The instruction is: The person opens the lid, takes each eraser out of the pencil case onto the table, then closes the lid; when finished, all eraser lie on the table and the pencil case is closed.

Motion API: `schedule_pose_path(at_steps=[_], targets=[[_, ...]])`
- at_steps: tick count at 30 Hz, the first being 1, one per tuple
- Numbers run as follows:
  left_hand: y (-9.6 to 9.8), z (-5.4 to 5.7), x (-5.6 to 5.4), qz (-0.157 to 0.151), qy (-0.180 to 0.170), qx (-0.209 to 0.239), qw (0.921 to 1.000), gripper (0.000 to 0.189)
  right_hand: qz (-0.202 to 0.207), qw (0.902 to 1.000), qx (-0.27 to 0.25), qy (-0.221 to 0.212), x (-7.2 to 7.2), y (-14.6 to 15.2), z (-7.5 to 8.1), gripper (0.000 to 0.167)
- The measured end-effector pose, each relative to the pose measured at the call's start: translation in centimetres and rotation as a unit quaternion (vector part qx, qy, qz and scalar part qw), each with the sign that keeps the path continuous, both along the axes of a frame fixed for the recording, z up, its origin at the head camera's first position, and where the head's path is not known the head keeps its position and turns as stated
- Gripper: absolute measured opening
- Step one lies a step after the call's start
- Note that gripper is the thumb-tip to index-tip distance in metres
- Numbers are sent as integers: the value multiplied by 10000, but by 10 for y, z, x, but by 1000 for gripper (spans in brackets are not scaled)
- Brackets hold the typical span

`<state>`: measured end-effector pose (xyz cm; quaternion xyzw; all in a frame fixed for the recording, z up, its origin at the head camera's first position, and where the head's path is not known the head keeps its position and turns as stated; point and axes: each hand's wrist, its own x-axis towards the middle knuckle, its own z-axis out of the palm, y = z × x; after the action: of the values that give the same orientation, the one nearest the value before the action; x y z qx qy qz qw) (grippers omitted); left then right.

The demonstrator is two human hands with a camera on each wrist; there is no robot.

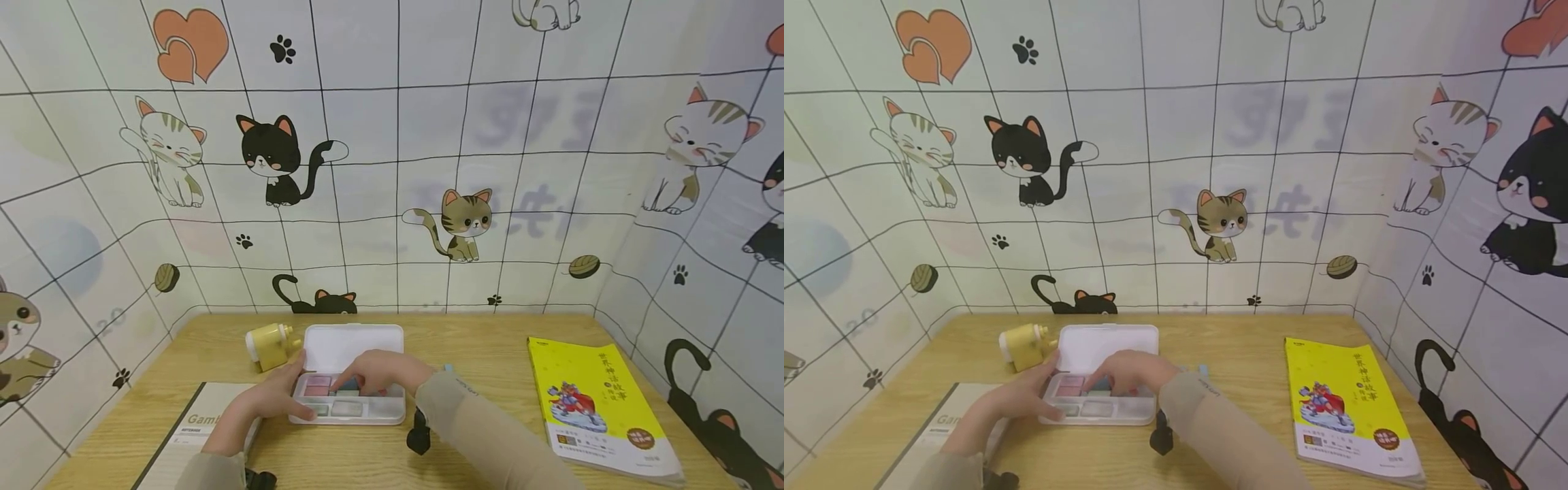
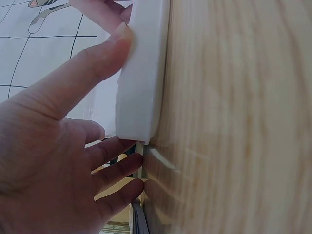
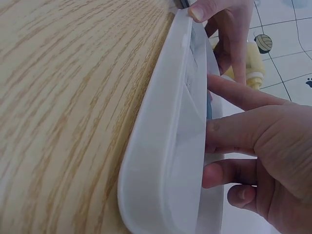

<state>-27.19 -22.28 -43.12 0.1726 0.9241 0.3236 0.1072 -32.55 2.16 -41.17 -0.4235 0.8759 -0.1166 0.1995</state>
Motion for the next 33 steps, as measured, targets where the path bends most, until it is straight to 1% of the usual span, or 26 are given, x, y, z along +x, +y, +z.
schedule_pose_path(at_steps=[8,13,16,21,25,30,33], targets=[[2,1,0,25,33,-5,10000,126,185,9995,98,238,-1,0,-1,58],[2,2,1,54,12,-35,10000,125,226,9993,123,266,-1,0,-2,55],[2,2,1,56,-9,-33,10000,125,172,9995,107,247,0,2,0,53],[4,3,1,25,0,-39,10000,126,-118,9998,21,132,1,11,4,51],[5,2,1,9,11,-52,10000,126,-246,9996,-119,75,3,20,10,49],[4,2,2,54,-3,-49,10000,125,-218,9989,-421,7,2,33,17,47],[3,1,2,53,10,-35,10000,126,-345,9962,-768,-242,1,43,17,48]])
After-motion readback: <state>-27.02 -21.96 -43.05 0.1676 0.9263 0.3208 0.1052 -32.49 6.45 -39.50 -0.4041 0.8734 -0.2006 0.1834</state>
